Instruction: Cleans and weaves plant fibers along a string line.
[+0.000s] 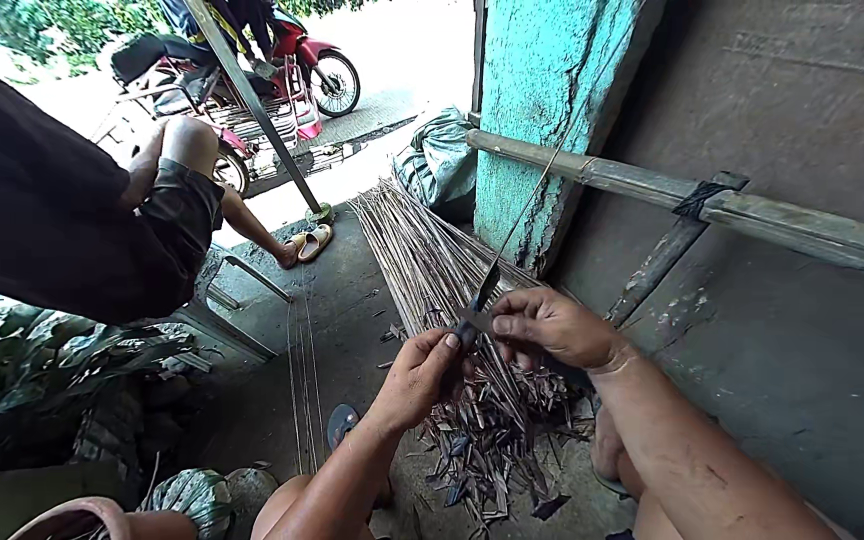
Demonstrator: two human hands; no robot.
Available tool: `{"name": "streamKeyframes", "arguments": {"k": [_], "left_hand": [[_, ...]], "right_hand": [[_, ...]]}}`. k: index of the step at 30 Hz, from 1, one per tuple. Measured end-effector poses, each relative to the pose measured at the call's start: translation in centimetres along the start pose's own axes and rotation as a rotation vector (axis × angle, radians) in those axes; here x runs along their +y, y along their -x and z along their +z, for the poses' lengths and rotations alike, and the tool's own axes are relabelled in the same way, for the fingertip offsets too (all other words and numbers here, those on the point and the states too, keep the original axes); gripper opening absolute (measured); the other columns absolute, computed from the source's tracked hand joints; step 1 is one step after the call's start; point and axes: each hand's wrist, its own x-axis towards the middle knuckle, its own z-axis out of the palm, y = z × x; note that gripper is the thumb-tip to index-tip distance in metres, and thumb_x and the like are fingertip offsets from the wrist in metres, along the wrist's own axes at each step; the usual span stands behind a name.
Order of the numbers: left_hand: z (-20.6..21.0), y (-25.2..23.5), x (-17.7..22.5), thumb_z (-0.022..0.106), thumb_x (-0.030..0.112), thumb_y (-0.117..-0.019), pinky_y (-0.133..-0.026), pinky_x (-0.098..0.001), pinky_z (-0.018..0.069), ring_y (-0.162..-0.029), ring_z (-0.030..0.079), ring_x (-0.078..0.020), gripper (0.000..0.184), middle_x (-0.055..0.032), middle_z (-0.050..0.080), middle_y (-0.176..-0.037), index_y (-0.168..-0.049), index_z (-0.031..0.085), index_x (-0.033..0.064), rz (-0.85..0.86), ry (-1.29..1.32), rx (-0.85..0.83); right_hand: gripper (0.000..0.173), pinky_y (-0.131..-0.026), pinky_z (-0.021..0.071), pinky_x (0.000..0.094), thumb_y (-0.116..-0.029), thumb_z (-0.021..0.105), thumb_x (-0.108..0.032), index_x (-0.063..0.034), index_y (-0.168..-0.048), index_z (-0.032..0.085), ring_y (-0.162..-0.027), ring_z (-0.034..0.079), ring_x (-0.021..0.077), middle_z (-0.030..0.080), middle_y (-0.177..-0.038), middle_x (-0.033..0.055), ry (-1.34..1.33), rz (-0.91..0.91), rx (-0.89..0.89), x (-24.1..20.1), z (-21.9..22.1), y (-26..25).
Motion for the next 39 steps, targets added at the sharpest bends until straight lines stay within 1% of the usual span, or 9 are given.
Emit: {"name": "streamKeyframes", "arguments": {"k": [3, 9, 13, 18, 22, 26, 32, 36, 39], "left_hand": [[0.1, 0.0, 0.1, 0.036, 0.018, -0.1110, -0.049, -0.0214, 0.0489, -0.054, 0.057, -0.0069, 0.032, -0.0040, 0.068, -0.079, -0.109, 0.062, -0.0010, 0.038, -0.072, 0.013], [-0.3, 0.2, -0.2, 0.036, 0.020, -0.1108, -0.047, -0.0203, 0.0477, -0.052, 0.057, -0.0061, 0.034, -0.0039, 0.069, -0.080, -0.107, 0.064, 0.0011, 0.052, -0.100, 0.010], [0.0, 0.1, 0.0, 0.031, 0.028, -0.1097, -0.046, -0.0214, 0.0462, -0.052, 0.054, -0.0077, 0.034, -0.0003, 0.058, -0.072, -0.098, 0.057, 0.0092, -0.060, 0.138, -0.027], [0.5, 0.4, 0.2, 0.042, 0.031, -0.1094, -0.046, -0.0175, 0.0431, -0.049, 0.050, -0.0032, 0.031, 0.0046, 0.053, -0.066, -0.090, 0.059, 0.0127, -0.116, 0.393, -0.156], [0.5, 0.7, 0.3, 0.048, 0.033, -0.1084, -0.044, -0.0165, 0.0420, -0.048, 0.049, -0.0022, 0.029, 0.0060, 0.052, -0.065, -0.090, 0.060, 0.0130, -0.170, 0.517, -0.239], [0.4, 0.9, 0.4, 0.048, 0.032, -0.1088, -0.045, -0.0168, 0.0434, -0.048, 0.050, -0.0029, 0.028, 0.0055, 0.052, -0.065, -0.093, 0.060, 0.0120, -0.187, 0.535, -0.259], [-0.1, 0.7, 0.1, 0.047, 0.031, -0.1091, -0.044, -0.0167, 0.0427, -0.047, 0.049, -0.0030, 0.030, 0.0046, 0.052, -0.065, -0.090, 0.059, 0.0116, -0.194, 0.535, -0.228], [-0.2, 0.4, -0.1, 0.046, 0.032, -0.1087, -0.043, -0.0173, 0.0432, -0.047, 0.050, -0.0037, 0.033, 0.0046, 0.051, -0.063, -0.088, 0.060, 0.0113, -0.207, 0.560, -0.217], [-0.1, 0.2, 0.0, 0.049, 0.034, -0.1064, -0.042, -0.0168, 0.0421, -0.045, 0.049, -0.0031, 0.032, 0.0064, 0.049, -0.061, -0.084, 0.059, 0.0140, -0.279, 0.654, -0.273]], "right_hand": [[0.014, -0.047, 0.0541, 0.0217, -0.1044, 0.057, -0.016, -0.0046, -0.104, 0.065, -0.053, 0.064, 0.0084, 0.070, -0.074, 0.0018, -0.051, -0.009, 0.049, 0.5, 0.4, -0.5], [0.018, -0.047, 0.0547, 0.0213, -0.1061, 0.051, -0.010, -0.0024, -0.099, 0.065, -0.050, 0.063, 0.0103, 0.069, -0.071, 0.0085, -0.112, -0.180, 0.420, -1.0, -0.9, -0.3], [0.015, -0.049, 0.0555, 0.0222, -0.1038, 0.057, -0.015, -0.0049, -0.111, 0.065, -0.055, 0.065, 0.0085, 0.070, -0.077, 0.0021, -0.066, -0.087, 0.112, 0.0, 0.0, -0.2], [0.014, -0.050, 0.0551, 0.0214, -0.1036, 0.061, -0.020, -0.0084, -0.105, 0.068, -0.057, 0.065, 0.0065, 0.071, -0.078, -0.0004, -0.126, -0.115, -0.221, 1.8, 0.2, -1.0], [0.012, -0.052, 0.0561, 0.0210, -0.1024, 0.063, -0.018, -0.0095, -0.104, 0.071, -0.060, 0.066, 0.0059, 0.072, -0.078, -0.0017, -0.054, -0.178, -0.195, 1.5, -0.7, -0.8], [0.014, -0.051, 0.0542, 0.0200, -0.1031, 0.062, -0.019, -0.0111, -0.096, 0.071, -0.056, 0.064, 0.0044, 0.071, -0.074, -0.0017, -0.022, -0.236, -0.038, 1.0, -1.8, -0.7], [0.016, -0.051, 0.0570, 0.0232, -0.1059, 0.053, -0.014, -0.0090, -0.104, 0.067, -0.053, 0.063, 0.0096, 0.068, -0.073, 0.0051, -0.069, -0.407, 0.401, -0.1, -2.1, -0.5], [0.026, -0.052, 0.0566, 0.0214, -0.1044, 0.058, -0.020, -0.0115, -0.128, 0.065, -0.057, 0.065, 0.0067, 0.072, -0.080, 0.0016, -0.064, -0.221, 0.082, 0.0, -1.0, 0.0], [0.019, -0.050, 0.0559, 0.0219, -0.1037, 0.060, -0.013, -0.0048, -0.120, 0.064, -0.058, 0.066, 0.0078, 0.073, -0.082, 0.0017, -0.087, -0.157, 0.002, 0.9, 0.3, -0.6]]}}
